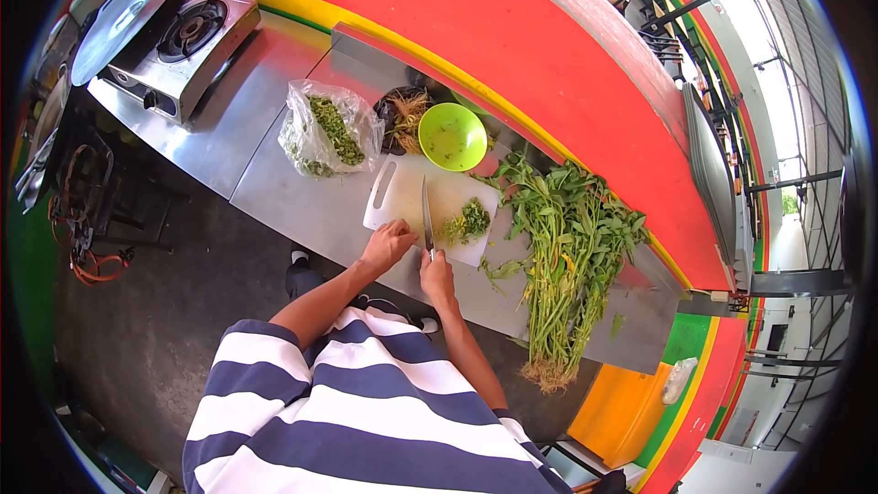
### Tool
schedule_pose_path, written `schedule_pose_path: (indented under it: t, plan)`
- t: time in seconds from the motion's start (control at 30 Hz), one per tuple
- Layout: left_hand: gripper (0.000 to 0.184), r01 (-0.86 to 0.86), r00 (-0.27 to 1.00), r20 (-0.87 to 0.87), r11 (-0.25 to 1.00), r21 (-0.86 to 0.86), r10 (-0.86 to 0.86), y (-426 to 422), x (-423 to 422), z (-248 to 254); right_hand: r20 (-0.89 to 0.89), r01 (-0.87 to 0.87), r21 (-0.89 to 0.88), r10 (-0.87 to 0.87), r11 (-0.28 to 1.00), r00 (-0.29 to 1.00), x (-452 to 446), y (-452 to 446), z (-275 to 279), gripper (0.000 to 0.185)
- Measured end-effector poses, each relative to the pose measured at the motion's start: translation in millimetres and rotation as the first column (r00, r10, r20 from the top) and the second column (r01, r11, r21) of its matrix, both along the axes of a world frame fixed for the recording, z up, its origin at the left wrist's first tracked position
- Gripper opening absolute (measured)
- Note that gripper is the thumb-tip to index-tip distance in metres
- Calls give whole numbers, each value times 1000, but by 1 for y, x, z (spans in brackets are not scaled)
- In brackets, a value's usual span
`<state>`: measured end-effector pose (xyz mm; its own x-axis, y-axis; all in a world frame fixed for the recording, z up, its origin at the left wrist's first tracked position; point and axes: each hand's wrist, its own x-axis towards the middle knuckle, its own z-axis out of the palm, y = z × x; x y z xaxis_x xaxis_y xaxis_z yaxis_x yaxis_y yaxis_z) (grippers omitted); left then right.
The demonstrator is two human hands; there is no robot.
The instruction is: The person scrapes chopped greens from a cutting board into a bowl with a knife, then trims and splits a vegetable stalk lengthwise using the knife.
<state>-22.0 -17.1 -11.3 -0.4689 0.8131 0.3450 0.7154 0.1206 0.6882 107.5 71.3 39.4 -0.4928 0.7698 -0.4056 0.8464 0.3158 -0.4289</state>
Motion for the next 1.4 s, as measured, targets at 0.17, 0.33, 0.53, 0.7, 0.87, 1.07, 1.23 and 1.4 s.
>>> schedule_pose_path:
  t: [0.17,0.33,0.53,0.7,0.87,1.07,1.23,1.4]
  plan:
    - [9,-17,1000,11,999,50,17,4,-3,-8,-30,-30,-60,28,998,999,21,-15,-6,44]
    - [11,2,1000,-2,1000,22,-2,1,-2,-7,-7,43,-34,-43,998,999,12,-24,-9,42]
    - [24,52,992,-108,982,-183,-73,-16,2,7,3,-7,-22,7,1000,1000,-4,-1,-2,44]
    - [38,-18,985,-172,982,-187,-15,-27,0,16,8,-24,-79,25,997,1000,14,-14,-2,45]
    - [39,-33,984,-179,979,-201,-3,-28,-1,18,-9,17,-20,-18,1000,1000,7,-26,-16,43]
    - [39,-15,987,-161,975,-221,-22,-28,-1,16,13,-46,0,46,999,999,-8,-5,1,41]
    - [44,-21,981,-191,979,-200,-18,-32,-1,11,9,-66,-71,67,995,998,11,-18,3,41]
    - [46,-10,978,-205,970,-244,-41,-33,-1,9,26,9,-67,-8,998,1000,11,-37,-10,40]
